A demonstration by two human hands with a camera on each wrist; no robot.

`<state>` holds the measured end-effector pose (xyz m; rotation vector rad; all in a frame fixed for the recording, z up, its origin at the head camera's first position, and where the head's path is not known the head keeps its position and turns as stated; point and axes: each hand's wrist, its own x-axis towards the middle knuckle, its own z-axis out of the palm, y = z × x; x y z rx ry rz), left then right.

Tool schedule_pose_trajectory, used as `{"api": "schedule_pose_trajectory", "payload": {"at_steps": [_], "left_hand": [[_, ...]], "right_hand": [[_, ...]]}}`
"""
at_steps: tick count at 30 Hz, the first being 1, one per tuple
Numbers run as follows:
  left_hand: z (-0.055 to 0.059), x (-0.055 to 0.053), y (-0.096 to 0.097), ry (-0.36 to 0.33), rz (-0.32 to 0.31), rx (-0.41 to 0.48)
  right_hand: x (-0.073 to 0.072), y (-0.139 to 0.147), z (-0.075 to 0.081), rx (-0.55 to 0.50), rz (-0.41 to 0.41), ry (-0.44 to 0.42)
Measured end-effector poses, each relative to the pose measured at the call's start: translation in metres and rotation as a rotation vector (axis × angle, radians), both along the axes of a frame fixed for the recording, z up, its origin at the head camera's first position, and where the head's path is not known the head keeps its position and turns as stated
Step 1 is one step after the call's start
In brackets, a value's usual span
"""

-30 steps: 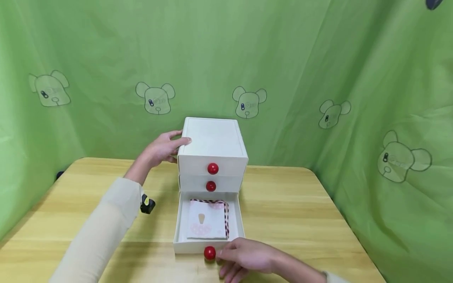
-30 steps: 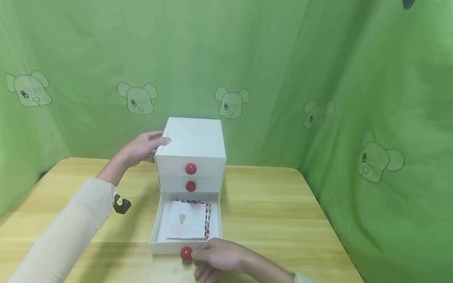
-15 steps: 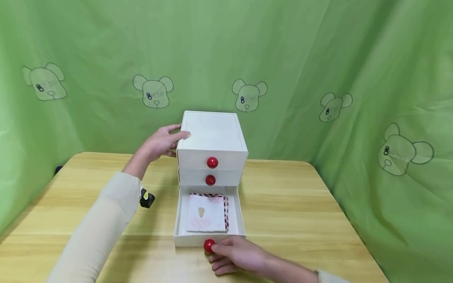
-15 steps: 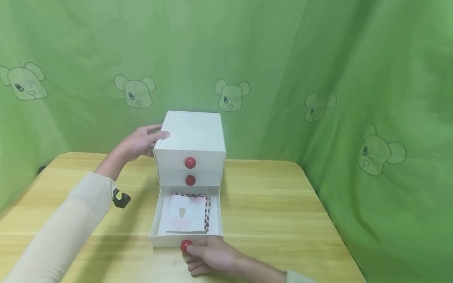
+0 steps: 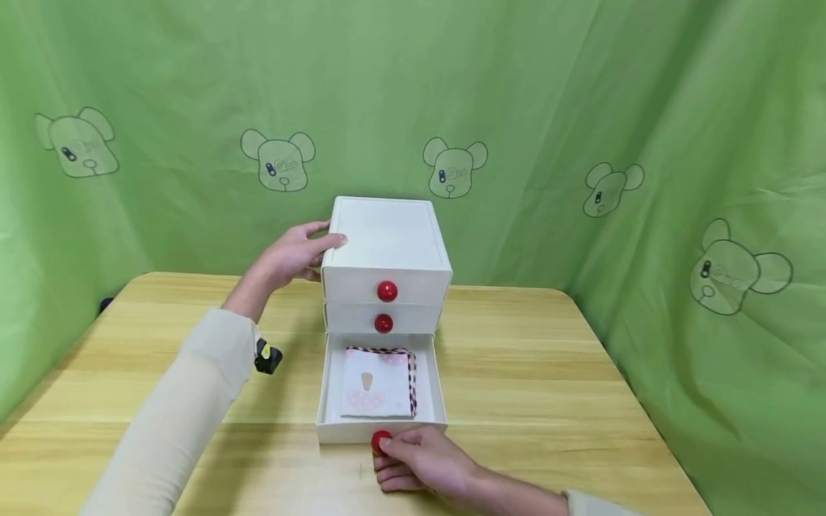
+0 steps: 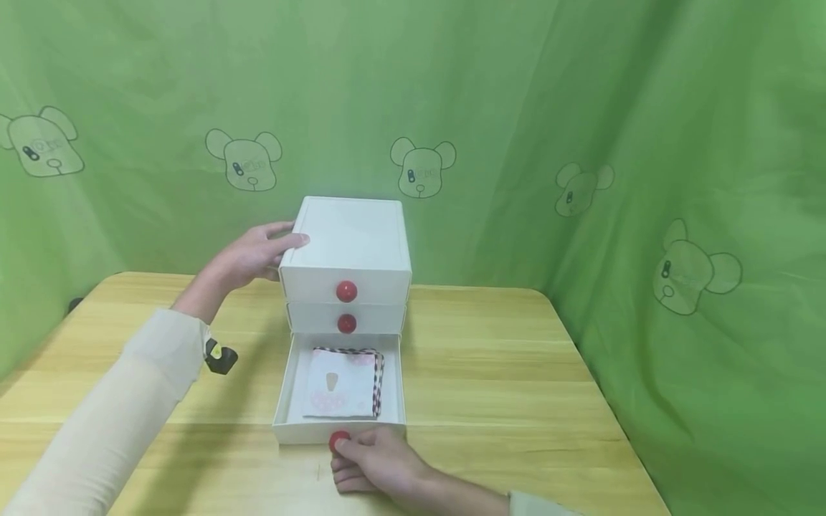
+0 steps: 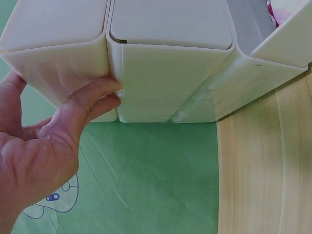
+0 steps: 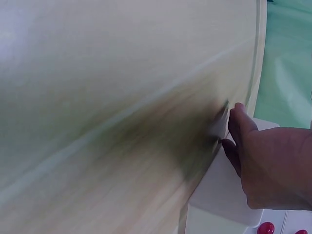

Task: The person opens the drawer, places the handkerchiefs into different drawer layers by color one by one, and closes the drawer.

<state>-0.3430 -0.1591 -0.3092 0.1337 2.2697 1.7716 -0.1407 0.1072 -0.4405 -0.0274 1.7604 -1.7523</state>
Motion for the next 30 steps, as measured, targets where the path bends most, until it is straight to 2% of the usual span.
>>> {"api": "schedule_pose_trajectory", "payload": {"at_steps": [9, 30], "left_hand": [[-0.0001, -0.0004, -0.0006, -0.004, 0.013, 0.004], [-0.0021, -0.003, 0.0015, -0.012, 0.019, 0.016]], "right_hand": [[0.0001, -0.0034, -0.0019, 0.006, -0.042, 0.01], [-0.0046, -0.0064, -0.0024, 0.005, -0.061, 0.038]]}}
